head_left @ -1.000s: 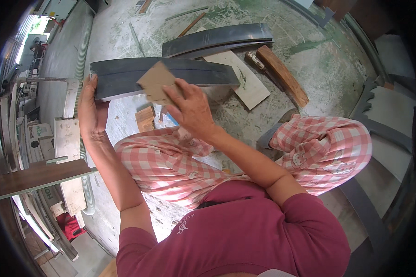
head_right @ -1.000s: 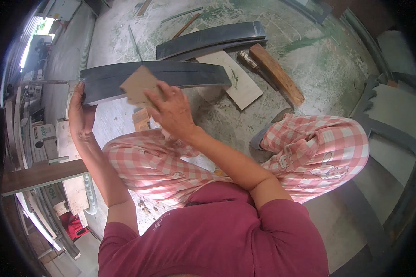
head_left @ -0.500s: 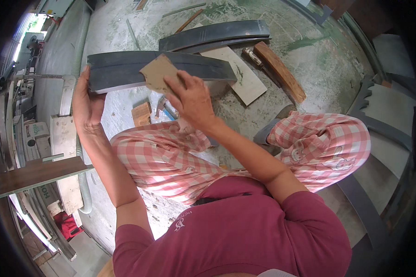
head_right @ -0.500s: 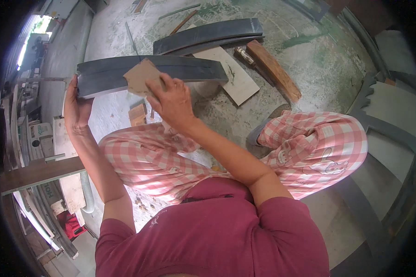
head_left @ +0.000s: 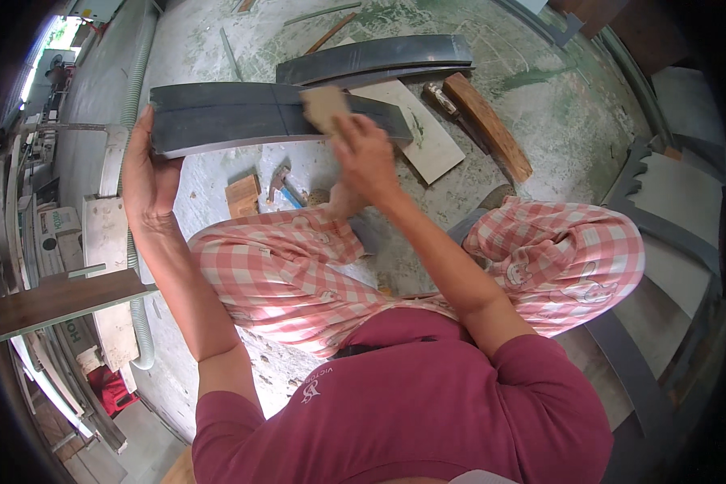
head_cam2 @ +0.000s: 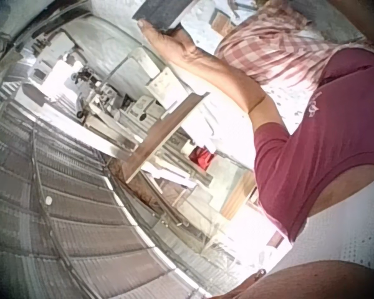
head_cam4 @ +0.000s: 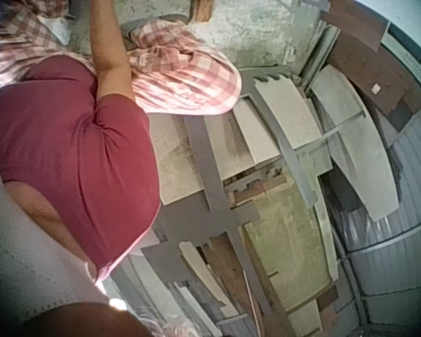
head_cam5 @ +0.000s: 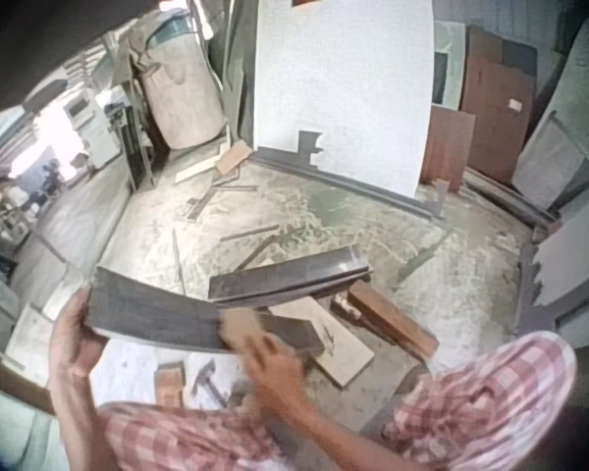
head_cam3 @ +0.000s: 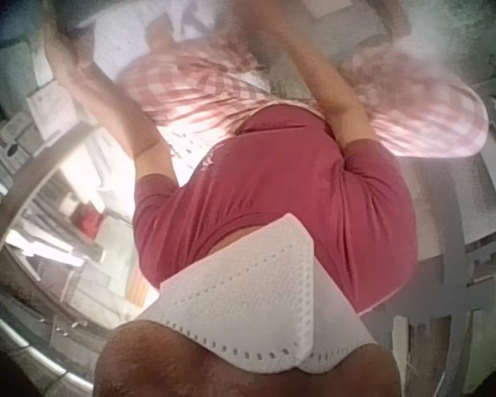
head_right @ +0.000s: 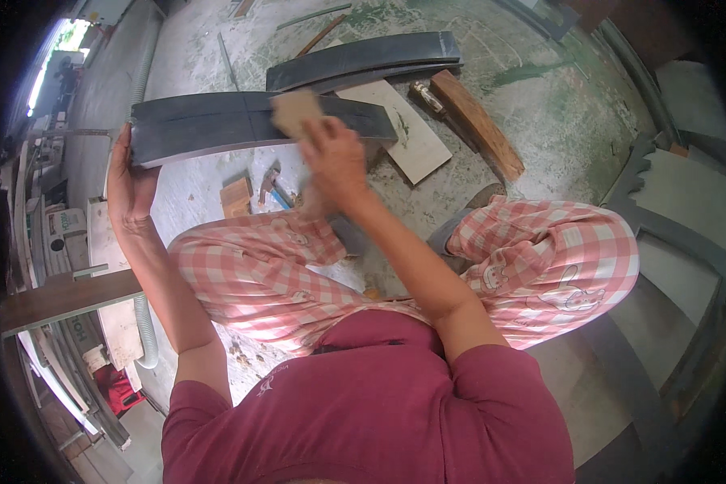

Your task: The recorder is sanding a dark grey wooden or composite furniture component using sandpaper.

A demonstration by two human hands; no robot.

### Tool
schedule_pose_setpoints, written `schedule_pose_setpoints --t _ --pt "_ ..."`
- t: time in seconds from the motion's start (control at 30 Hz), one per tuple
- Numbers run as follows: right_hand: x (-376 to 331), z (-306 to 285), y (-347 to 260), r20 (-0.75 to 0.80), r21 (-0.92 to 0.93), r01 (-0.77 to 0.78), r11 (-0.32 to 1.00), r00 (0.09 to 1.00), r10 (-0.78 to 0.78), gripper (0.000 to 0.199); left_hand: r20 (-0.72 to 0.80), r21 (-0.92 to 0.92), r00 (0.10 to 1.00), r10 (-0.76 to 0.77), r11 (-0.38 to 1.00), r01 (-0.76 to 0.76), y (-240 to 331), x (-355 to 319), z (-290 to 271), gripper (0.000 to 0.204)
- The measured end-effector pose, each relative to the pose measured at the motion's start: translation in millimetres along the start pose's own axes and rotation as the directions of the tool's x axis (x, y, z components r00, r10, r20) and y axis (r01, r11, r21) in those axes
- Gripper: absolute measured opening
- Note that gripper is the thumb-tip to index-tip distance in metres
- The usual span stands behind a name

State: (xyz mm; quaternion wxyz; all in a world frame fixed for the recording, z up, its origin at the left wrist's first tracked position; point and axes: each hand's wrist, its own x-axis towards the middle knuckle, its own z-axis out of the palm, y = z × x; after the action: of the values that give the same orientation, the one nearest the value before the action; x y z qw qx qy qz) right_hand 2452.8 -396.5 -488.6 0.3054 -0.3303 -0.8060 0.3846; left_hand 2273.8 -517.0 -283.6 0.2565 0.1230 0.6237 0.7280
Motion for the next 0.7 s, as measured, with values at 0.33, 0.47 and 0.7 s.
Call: schedule_pose_setpoints --t 0.33,0.47,0.7 --pt "-35.6 16.5 112.4 -0.060 -0.185 -0.230 0.955 0.973 0.222 0.040 -0.013 -0.016 0.999 -0.041 0.999 0.041 -1.8 8.0 -5.9 0.029" --pt "-15.6 11.7 70.3 -0.071 -0.008 -0.196 0.981 0.978 0.195 0.038 -0.002 -0.034 0.999 -0.032 0.999 0.032 1.1 2.6 1.7 0.027" --pt "-8.5 1.0 -39.8 -0.058 0.058 0.202 0.978 0.978 -0.199 0.039 -0.030 -0.046 0.999 -0.020 0.999 0.019 -0.4 3.7 3.8 0.025"
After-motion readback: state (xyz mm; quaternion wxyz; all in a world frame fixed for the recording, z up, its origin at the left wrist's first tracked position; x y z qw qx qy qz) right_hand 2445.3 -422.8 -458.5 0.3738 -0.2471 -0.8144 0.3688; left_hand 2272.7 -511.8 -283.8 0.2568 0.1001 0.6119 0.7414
